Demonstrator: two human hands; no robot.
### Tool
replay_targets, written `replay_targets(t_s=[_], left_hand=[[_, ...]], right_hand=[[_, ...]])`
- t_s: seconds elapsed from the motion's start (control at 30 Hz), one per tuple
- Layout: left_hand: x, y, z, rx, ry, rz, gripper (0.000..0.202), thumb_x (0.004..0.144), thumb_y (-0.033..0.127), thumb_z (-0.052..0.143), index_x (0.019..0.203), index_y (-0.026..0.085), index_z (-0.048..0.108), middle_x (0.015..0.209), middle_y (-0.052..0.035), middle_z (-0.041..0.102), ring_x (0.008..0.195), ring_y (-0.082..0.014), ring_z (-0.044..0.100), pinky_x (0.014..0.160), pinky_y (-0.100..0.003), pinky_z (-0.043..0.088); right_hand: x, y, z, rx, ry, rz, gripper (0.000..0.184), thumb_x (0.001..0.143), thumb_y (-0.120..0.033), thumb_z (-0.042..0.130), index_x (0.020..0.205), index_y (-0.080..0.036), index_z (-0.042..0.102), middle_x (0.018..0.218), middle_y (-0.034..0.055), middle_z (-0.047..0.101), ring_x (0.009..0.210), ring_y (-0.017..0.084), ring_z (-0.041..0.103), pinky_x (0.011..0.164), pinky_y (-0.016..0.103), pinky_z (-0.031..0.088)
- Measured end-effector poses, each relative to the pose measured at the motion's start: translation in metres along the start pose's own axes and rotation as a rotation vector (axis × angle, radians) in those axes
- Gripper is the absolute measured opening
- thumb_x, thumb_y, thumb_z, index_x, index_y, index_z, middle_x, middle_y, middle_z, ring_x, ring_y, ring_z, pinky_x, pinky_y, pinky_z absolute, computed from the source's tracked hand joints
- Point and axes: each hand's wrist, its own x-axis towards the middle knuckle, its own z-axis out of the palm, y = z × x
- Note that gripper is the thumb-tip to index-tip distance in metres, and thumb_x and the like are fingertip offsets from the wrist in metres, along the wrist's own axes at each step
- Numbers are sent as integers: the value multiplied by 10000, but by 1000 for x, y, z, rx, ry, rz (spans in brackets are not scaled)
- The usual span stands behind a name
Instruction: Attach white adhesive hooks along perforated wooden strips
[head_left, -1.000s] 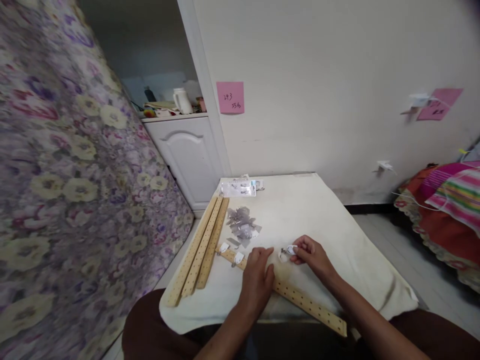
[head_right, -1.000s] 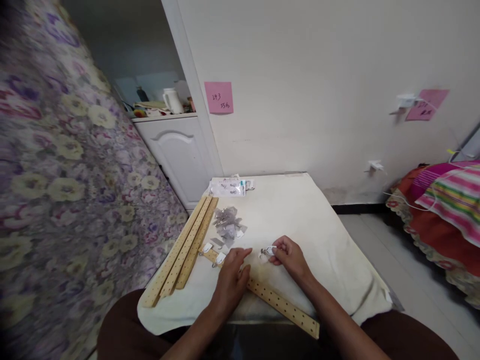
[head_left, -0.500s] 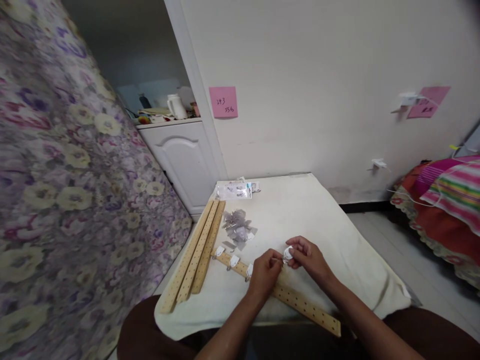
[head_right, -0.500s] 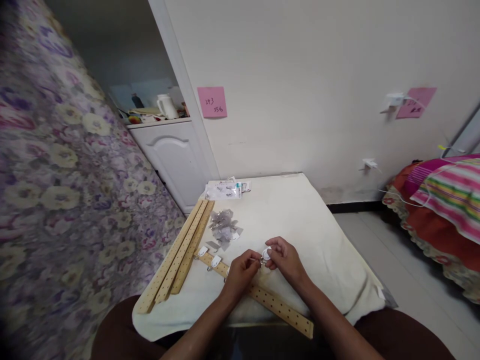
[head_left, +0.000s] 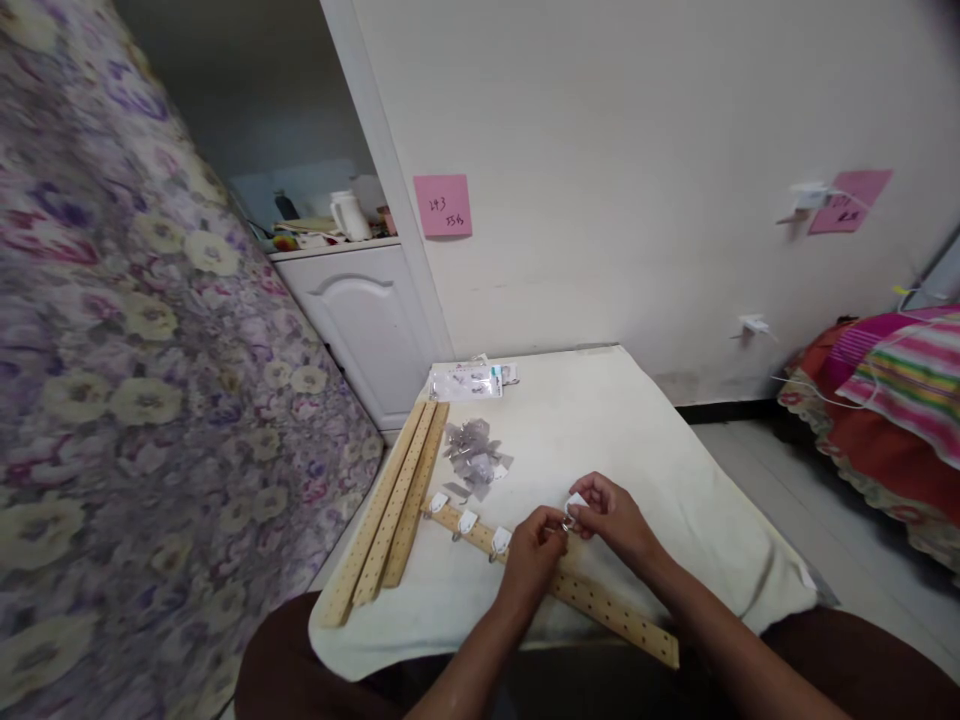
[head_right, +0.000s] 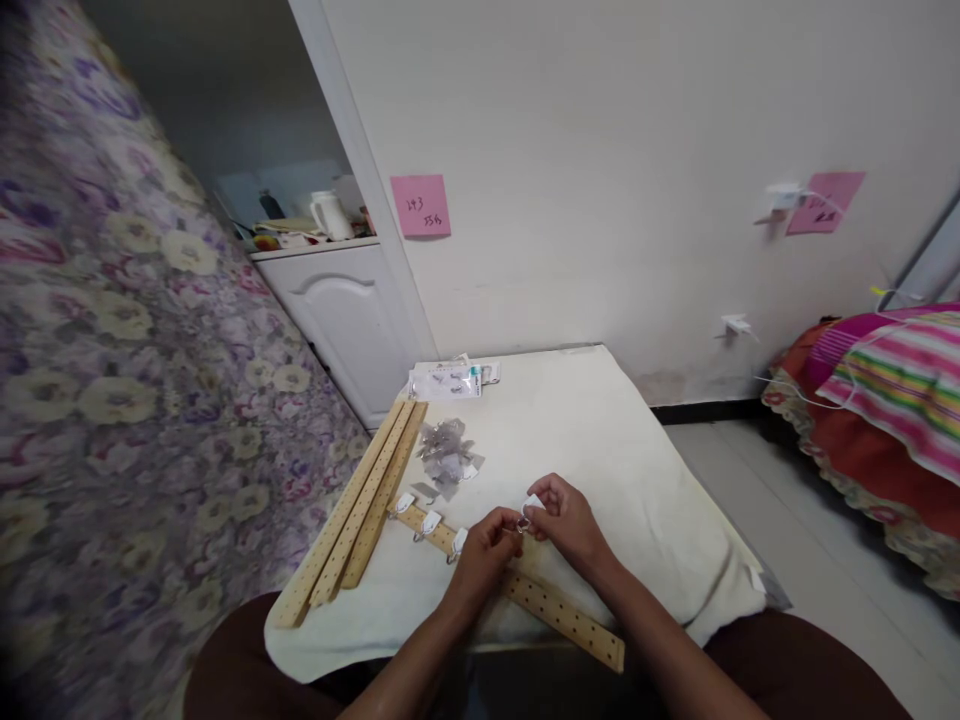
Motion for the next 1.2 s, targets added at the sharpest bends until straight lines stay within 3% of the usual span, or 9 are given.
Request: replay_targets(t_s=[0.3,0.6,1.03,1.2], left_hand=[[1,-7,-2,-6,70,-74,153,714,299,560,745,171,638,569,44,556,546,-113,509,563,-226,383],[0,-6,-4,-28,72,-126,238,685,368,590,766,156,660,538,39,582,507,-119,542,556,-233,391],[-2,-5,1,64,46,-157,268,751,386,498,777,160,641,534,30,587,502,-136,592,478,-217,370],[0,2,-4,240,20,-110,259,790,370,479,744,173,641,550,16,601,525,-146,594,516,-232,412]], right_hand=[[-9,-10,3,-448,118,-195,143,747,-203,555,887,-204,583,687,-27,551,581,124,492,550,250,409],[-13,-12,4,-646,67,-474,135,779,-121,485,846,-218,551,790,18,552,683,150,528,618,262,430],[-17,-7,4,-928,2,-599,155,780,-82,450,844,-200,527,846,35,556,743,156,542,661,255,408],[-14,-4,2,-860,113,-530,135,815,-122,432,857,-205,530,842,37,559,741,157,544,663,258,421]])
